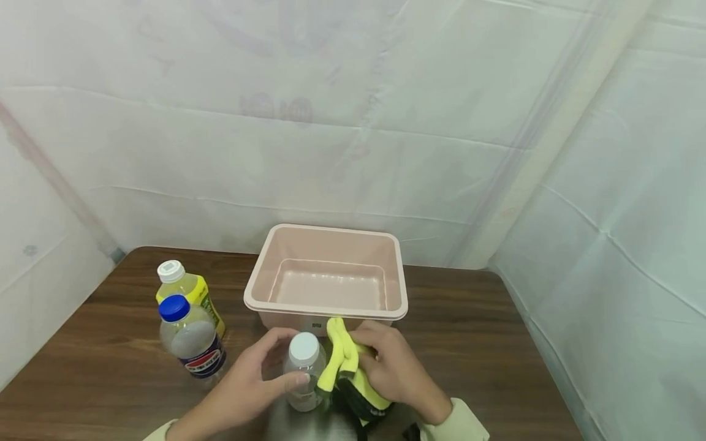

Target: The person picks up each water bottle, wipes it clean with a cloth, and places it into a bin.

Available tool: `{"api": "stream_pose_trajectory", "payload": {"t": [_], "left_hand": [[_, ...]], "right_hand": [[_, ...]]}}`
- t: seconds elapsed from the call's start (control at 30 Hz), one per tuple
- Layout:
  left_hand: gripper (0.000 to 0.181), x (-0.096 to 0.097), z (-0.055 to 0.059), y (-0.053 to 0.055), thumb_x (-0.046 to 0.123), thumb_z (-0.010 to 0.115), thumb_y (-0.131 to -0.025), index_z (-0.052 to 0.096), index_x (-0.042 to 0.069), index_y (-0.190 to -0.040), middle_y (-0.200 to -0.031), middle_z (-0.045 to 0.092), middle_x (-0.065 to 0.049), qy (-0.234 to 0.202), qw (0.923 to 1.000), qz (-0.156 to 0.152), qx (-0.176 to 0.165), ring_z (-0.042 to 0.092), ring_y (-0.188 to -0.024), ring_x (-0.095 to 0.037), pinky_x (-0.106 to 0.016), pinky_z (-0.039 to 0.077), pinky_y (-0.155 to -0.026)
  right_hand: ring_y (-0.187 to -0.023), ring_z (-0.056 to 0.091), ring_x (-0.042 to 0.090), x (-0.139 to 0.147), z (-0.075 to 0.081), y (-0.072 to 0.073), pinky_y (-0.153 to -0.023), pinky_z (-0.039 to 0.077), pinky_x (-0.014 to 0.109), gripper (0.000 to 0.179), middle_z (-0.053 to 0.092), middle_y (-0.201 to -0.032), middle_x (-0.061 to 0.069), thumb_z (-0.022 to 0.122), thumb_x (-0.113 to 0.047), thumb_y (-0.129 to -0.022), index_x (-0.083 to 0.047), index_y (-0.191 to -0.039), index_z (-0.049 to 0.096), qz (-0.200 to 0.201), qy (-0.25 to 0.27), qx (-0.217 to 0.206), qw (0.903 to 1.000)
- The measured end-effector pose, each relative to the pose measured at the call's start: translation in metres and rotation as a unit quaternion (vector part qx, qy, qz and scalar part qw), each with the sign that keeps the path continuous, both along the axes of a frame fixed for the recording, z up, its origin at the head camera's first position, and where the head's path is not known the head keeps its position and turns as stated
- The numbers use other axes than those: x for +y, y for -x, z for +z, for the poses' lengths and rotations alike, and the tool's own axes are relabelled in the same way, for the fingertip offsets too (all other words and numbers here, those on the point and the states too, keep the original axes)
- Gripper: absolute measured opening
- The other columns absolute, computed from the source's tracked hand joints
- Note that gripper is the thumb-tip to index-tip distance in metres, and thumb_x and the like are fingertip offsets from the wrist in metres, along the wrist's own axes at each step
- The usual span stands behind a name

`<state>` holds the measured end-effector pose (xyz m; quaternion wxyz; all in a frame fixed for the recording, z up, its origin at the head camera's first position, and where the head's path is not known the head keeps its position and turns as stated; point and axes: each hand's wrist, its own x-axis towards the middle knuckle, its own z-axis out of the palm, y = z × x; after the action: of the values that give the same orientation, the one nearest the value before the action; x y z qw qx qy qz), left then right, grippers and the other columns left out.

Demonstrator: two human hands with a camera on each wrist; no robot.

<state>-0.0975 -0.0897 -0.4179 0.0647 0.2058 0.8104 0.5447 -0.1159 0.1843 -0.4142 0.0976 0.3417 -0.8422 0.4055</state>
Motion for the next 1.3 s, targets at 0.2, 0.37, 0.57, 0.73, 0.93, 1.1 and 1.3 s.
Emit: {"api": "stream_pose_trajectory", "payload": {"t": [0.2,0.37,0.57,0.73,0.93,1.1,1.3], "left_hand": [[0.047,-0.003,0.000,0.002,0.044,0.073,-0.096,0.057,0.026,-0.136,-0.131,0.068,0.003,0.001,0.9993,-0.038,0.002,0.065,-0.125,-0.016,-0.032,0.055,-0.103],[0.045,-0.003,-0.001,0.004,0.041,0.070,-0.099,0.056,0.025,-0.139,-0.133,0.068,0.003,-0.001,0.9983,-0.055,0.019,0.065,-0.125,-0.015,-0.030,0.055,-0.103],[0.045,-0.003,-0.001,0.004,0.040,0.069,-0.100,0.056,0.024,-0.140,-0.134,0.068,0.003,-0.002,0.9984,-0.056,0.013,0.064,-0.126,-0.013,-0.029,0.054,-0.104],[0.043,-0.003,-0.002,0.003,0.038,0.069,-0.101,0.057,0.024,-0.140,-0.132,0.065,0.003,-0.006,0.9978,-0.056,0.035,0.063,-0.124,-0.009,-0.030,0.055,-0.103],[0.040,-0.001,-0.003,0.000,0.032,0.068,-0.102,0.058,0.025,-0.141,-0.131,0.060,0.001,-0.016,0.9958,-0.053,0.073,0.060,-0.118,-0.005,-0.028,0.055,-0.101],[0.044,-0.001,-0.003,-0.003,0.035,0.066,-0.103,0.056,0.026,-0.145,-0.136,0.060,0.002,-0.010,0.9962,-0.050,0.070,0.058,-0.119,-0.004,-0.026,0.054,-0.100],[0.046,0.000,-0.004,-0.004,0.038,0.065,-0.103,0.054,0.027,-0.147,-0.140,0.058,0.003,-0.015,0.9967,-0.051,0.061,0.056,-0.123,-0.004,-0.026,0.053,-0.103]], "right_hand": [[-0.082,0.055,0.001,-0.010,0.011,0.005,-0.068,0.051,0.020,0.031,0.068,-0.092,-0.008,0.067,0.001,-0.096,-0.023,-0.112,0.078,0.030,-0.003,-0.020,0.9993],[-0.085,0.057,0.000,-0.016,0.002,0.003,-0.071,0.051,0.020,0.035,0.068,-0.094,-0.009,0.064,0.005,-0.096,-0.023,-0.112,0.079,0.023,-0.023,-0.024,0.9992],[-0.078,0.052,-0.003,-0.020,-0.027,0.000,-0.069,0.047,0.015,0.037,0.062,-0.085,-0.012,0.066,0.011,-0.086,-0.025,-0.090,0.075,-0.004,-0.075,-0.031,0.9967],[-0.077,0.050,-0.003,-0.016,-0.026,-0.005,-0.069,0.046,0.015,0.042,0.061,-0.085,-0.012,0.066,0.014,-0.083,-0.025,-0.096,0.077,-0.010,-0.074,-0.029,0.9968],[-0.082,0.053,0.001,-0.013,-0.001,-0.007,-0.069,0.051,0.020,0.041,0.066,-0.092,-0.008,0.069,0.011,-0.089,-0.021,-0.112,0.078,0.011,0.004,-0.015,0.9998],[-0.079,0.052,-0.001,-0.017,-0.004,-0.006,-0.067,0.050,0.019,0.039,0.065,-0.089,-0.009,0.069,0.009,-0.090,-0.025,-0.107,0.078,0.001,-0.001,-0.020,0.9998],[-0.074,0.049,-0.003,-0.023,-0.028,-0.007,-0.064,0.047,0.015,0.039,0.060,-0.080,-0.012,0.068,0.013,-0.080,-0.026,-0.083,0.071,-0.025,-0.043,-0.025,0.9984]]}}
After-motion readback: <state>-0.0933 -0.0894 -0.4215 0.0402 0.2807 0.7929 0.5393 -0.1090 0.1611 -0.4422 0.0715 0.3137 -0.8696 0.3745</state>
